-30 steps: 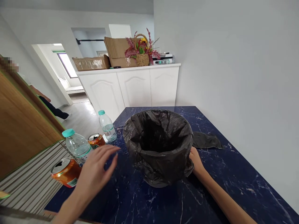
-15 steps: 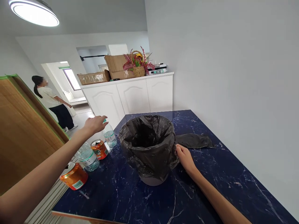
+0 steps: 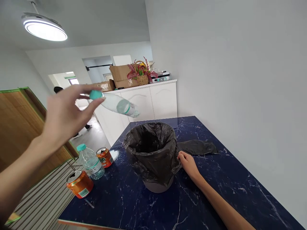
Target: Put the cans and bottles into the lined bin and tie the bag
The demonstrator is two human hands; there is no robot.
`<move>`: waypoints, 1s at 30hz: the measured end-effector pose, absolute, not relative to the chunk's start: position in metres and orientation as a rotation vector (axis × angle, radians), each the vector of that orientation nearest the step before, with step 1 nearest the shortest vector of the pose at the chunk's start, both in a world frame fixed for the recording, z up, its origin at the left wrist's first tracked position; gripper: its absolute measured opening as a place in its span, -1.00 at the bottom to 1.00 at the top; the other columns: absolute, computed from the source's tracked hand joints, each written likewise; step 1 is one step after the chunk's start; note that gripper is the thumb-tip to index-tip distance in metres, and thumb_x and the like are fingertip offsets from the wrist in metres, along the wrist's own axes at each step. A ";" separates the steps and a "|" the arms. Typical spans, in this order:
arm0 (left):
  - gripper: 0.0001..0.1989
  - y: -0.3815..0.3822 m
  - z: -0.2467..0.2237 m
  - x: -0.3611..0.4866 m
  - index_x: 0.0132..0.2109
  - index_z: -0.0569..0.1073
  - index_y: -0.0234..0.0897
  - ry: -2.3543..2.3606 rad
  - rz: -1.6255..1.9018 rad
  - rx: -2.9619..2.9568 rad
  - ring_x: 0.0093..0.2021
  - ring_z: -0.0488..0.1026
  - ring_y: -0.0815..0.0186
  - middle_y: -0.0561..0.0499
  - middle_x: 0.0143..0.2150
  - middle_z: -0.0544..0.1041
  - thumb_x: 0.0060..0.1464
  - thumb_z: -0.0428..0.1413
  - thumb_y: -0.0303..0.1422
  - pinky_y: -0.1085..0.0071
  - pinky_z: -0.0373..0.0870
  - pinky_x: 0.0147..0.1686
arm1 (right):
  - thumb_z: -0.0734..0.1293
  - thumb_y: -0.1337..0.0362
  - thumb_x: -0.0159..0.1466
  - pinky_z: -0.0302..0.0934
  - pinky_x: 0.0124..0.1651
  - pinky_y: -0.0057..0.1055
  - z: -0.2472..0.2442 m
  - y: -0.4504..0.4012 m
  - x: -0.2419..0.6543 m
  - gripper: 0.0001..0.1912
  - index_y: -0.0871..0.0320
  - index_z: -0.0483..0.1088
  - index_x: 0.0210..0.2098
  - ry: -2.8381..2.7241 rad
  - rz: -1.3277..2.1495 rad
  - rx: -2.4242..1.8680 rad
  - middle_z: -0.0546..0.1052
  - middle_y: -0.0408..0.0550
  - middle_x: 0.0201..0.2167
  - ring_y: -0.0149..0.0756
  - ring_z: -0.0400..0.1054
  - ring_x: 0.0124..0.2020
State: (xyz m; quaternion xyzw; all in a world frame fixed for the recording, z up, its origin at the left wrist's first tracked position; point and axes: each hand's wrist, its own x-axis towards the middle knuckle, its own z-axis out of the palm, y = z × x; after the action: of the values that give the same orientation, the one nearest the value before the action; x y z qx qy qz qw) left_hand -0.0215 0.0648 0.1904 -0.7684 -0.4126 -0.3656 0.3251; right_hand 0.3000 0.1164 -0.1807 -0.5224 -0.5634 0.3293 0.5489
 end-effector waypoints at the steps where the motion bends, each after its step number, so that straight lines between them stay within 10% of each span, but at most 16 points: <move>1: -0.64 0.050 0.198 -0.015 0.16 0.56 -0.23 -1.036 -1.014 -2.020 -0.04 0.63 0.21 -0.02 0.08 0.69 0.41 0.15 -0.11 0.19 0.57 0.10 | 0.23 0.06 0.29 0.33 -0.34 -0.30 -0.180 0.116 0.300 -0.65 0.06 0.42 -0.53 -1.333 0.780 -1.237 0.38 -0.14 -0.64 -0.17 0.32 -0.50; 30: -0.75 0.105 0.119 0.037 -0.03 0.73 -0.08 -1.286 -0.054 -2.832 -0.21 0.67 0.16 0.01 -0.10 0.77 0.33 0.23 -0.11 0.29 0.45 -0.25 | 0.27 0.12 0.26 0.39 -0.20 -0.28 -0.183 0.121 0.303 -0.74 0.07 0.49 -0.47 -1.424 0.736 -1.249 0.52 -0.10 -0.55 -0.10 0.46 -0.33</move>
State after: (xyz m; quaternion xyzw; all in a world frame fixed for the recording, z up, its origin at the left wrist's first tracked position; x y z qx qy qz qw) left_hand 0.0367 0.1047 0.1187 -0.9103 -0.4133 -0.0174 0.0157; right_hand 0.3030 0.1208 -0.1831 -0.5225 -0.5958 0.3078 0.5266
